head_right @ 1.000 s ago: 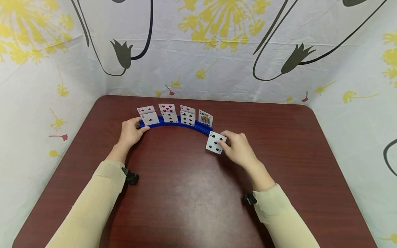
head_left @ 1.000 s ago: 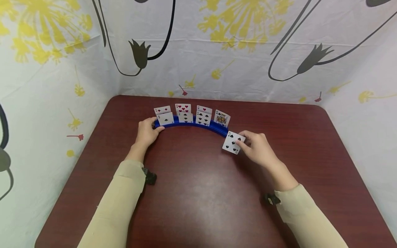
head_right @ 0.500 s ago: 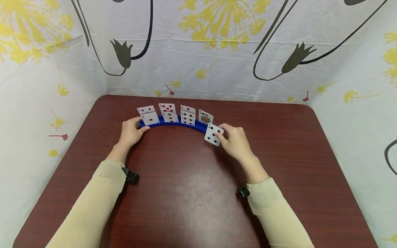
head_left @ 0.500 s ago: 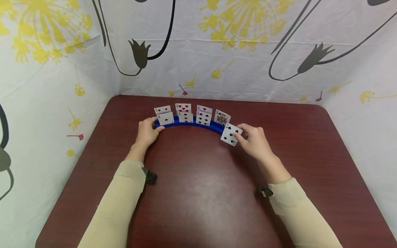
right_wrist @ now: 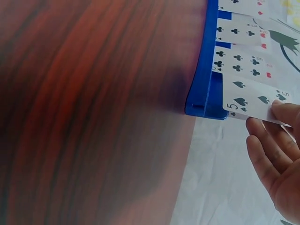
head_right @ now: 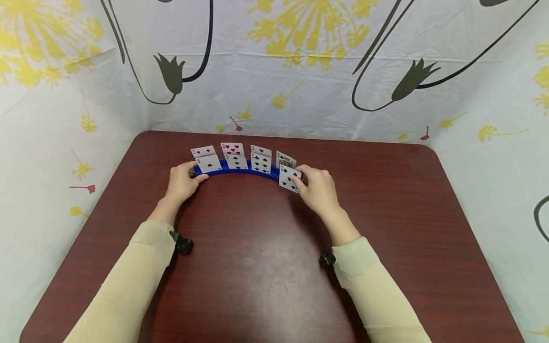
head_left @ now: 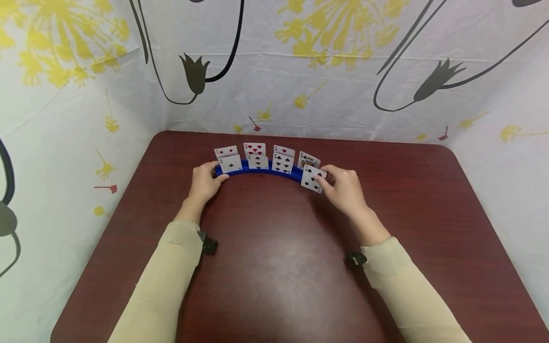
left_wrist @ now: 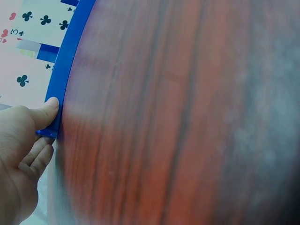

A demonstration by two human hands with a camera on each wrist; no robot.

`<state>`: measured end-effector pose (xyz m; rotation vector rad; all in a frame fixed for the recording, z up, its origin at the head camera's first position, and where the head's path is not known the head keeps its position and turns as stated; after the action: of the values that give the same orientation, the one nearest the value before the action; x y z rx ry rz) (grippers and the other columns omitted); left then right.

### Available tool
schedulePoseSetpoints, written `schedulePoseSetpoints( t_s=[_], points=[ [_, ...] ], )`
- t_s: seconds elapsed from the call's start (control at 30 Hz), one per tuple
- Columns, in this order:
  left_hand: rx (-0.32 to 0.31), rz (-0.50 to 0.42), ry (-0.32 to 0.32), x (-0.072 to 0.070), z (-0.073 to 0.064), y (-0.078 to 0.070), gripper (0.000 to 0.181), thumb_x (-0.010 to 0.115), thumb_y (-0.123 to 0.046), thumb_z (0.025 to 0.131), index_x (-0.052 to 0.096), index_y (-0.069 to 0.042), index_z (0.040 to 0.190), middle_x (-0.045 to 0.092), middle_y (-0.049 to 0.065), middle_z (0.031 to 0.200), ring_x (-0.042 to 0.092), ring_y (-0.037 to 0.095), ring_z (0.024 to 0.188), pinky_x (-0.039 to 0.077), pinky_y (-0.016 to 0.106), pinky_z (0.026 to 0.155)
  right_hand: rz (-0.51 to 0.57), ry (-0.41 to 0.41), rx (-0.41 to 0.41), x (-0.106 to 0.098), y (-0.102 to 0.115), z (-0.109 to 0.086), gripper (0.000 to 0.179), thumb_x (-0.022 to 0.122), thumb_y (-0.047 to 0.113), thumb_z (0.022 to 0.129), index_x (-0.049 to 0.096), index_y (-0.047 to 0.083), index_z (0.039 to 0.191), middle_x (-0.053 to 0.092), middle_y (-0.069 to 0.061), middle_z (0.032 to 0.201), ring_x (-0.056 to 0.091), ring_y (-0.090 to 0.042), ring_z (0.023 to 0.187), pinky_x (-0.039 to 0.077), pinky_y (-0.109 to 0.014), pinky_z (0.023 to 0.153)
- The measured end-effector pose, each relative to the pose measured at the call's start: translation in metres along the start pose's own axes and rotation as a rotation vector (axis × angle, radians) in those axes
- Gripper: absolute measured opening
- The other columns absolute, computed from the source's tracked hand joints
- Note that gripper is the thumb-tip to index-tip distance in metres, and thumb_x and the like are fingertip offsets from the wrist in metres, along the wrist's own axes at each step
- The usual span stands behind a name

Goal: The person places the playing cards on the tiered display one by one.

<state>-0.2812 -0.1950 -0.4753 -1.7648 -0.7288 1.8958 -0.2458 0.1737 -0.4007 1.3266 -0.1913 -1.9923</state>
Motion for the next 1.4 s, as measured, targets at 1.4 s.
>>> schedulePoseSetpoints(
  t_s=[1.4],
  points=[
    [0.014, 0.002, -0.012, 0.000, 0.001, 0.001, 0.055, 0.075, -0.021, 0.094, 0.057, 0.006, 0.139, 0.063, 0.027, 0.128, 0.063, 0.037, 0.115, 0.051, 0.051, 0.100, -0.149, 0.051, 0.145, 0.033, -0.009, 0.013, 0.028, 0.082, 0.029, 0.088, 0.079, 0.005, 0.103, 0.074, -0.009, 0.075, 0.071, -0.032, 0.070, 0.055, -0.054, 0.063]
  ],
)
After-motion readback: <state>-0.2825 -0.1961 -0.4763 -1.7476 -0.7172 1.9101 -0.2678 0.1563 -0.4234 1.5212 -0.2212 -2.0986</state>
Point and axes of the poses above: each hand's wrist, its own z-axis towards the middle knuckle, its own x-axis out of the palm, y = z × x, the point moved 6 cm from there along z, towards the middle knuckle
